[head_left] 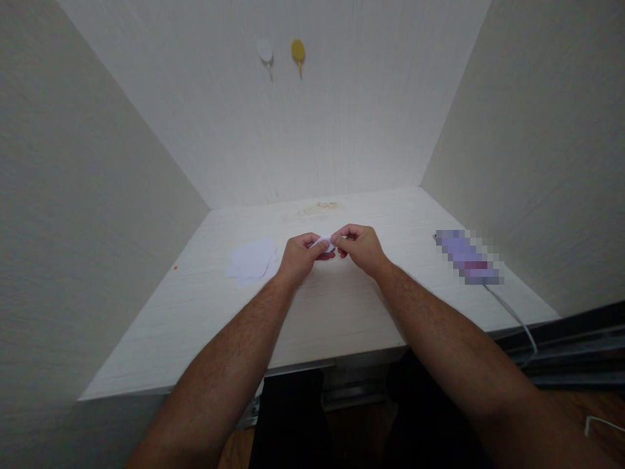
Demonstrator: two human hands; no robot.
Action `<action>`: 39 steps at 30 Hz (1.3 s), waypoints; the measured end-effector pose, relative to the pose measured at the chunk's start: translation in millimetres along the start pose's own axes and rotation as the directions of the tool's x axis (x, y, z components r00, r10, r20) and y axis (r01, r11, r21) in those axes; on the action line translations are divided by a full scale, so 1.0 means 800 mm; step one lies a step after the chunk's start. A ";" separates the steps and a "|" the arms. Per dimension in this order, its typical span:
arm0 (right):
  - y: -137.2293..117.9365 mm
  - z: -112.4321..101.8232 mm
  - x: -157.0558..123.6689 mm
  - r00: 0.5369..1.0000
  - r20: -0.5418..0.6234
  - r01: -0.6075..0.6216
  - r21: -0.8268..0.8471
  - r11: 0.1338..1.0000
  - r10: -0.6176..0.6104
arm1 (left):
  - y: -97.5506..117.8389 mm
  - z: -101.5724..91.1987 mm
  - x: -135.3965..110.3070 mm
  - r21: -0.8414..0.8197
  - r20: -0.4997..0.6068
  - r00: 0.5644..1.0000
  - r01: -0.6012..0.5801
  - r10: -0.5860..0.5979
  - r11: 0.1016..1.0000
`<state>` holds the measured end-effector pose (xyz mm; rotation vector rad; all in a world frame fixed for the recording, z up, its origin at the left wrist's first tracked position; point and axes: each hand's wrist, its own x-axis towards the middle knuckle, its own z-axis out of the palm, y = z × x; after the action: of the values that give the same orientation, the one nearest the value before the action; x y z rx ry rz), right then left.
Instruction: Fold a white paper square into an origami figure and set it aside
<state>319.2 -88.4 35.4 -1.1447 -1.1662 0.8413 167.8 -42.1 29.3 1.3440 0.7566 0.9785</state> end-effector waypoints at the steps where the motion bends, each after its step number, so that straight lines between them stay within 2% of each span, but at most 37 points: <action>1: 0.000 0.000 0.000 1.000 0.000 0.004 -0.002 1.000 -0.004 | 0.000 0.000 0.000 -0.009 0.002 1.000 0.003 -0.003 1.000; 7: -0.002 -0.004 0.000 1.000 -0.002 -0.006 -0.003 1.000 0.006 | 0.006 0.004 -0.002 -0.018 0.000 1.000 0.006 -0.006 1.000; 12: -0.001 -0.004 0.001 0.999 0.006 -0.045 -0.002 0.999 0.045 | 0.007 0.003 -0.002 0.089 -0.038 0.999 -0.015 0.018 0.996; 17: -0.003 -0.002 -0.002 0.999 0.029 -0.026 -0.050 0.998 0.028 | 0.005 0.001 -0.002 0.225 0.000 0.999 -0.051 0.052 0.973; 24: -0.002 -0.004 -0.002 1.000 0.021 -0.015 -0.124 0.992 0.018 | 0.005 0.006 -0.001 0.080 -0.011 0.997 -0.075 0.077 0.994; 27: 0.000 -0.004 -0.001 1.000 0.005 -0.014 -0.116 0.993 0.015 | 0.006 0.006 -0.002 0.080 -0.008 0.996 -0.092 0.093 0.993; 33: -0.002 -0.004 -0.002 0.999 -0.026 -0.023 -0.120 0.993 0.021 | 0.011 0.003 -0.005 0.278 0.043 0.998 -0.049 0.038 0.959; 39: -0.001 -0.008 -0.002 0.996 0.064 -0.055 -0.117 0.992 0.062 | 0.012 0.000 -0.003 0.302 0.067 0.997 -0.049 0.030 0.952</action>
<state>324.7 -92.0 35.8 -1.2583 -1.2549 0.8724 165.4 -44.8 39.0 1.6541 0.8611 0.8716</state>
